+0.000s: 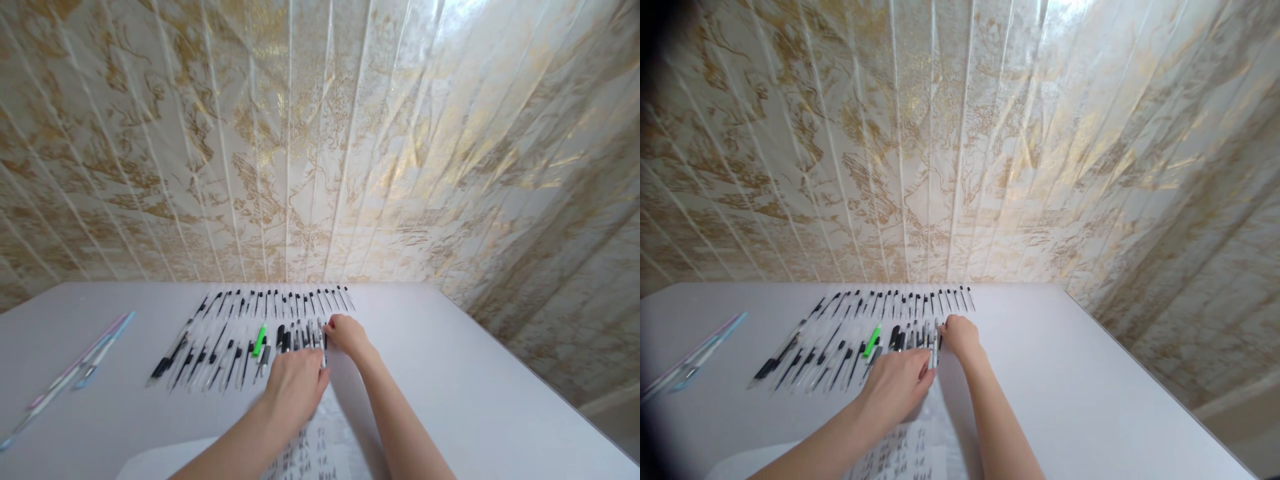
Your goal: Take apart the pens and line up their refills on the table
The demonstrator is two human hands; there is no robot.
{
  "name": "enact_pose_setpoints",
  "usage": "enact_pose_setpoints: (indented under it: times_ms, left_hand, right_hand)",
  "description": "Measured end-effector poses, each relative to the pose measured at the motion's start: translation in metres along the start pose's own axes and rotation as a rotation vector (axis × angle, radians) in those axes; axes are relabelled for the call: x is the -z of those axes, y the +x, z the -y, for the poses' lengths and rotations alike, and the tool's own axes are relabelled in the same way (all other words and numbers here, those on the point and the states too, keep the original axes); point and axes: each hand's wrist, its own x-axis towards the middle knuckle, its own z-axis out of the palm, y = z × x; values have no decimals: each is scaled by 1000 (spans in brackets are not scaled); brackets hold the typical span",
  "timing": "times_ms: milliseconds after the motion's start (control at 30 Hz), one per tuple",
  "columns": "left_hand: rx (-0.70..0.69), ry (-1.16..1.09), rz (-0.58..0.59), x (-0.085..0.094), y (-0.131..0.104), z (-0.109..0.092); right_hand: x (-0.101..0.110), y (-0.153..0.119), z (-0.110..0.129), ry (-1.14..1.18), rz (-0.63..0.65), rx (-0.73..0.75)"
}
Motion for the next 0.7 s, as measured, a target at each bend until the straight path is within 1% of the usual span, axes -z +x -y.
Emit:
enact_pose_setpoints:
  times_ms: [133, 267, 333, 500, 567, 700]
  left_hand:
    - [-35, 33, 13, -11, 8, -12]
    - [-72, 63, 39, -21, 10, -19]
    - [-84, 64, 61, -22, 9, -22]
    - [-70, 29, 108, -16, 2, -27]
    - [-60, 3, 111, -16, 1, -25]
    - [-44, -100, 92, -22, 5, -18]
  right_hand:
    - [-3, 1, -1, -19, -18, 8]
    - [-6, 5, -1, -29, -62, -31]
    - [-8, 6, -2, -31, -55, -41]
    - [-5, 3, -2, -19, -7, -33]
    - [-3, 1, 0, -9, -2, -25]
    - [-1, 0, 5, 24, -3, -15]
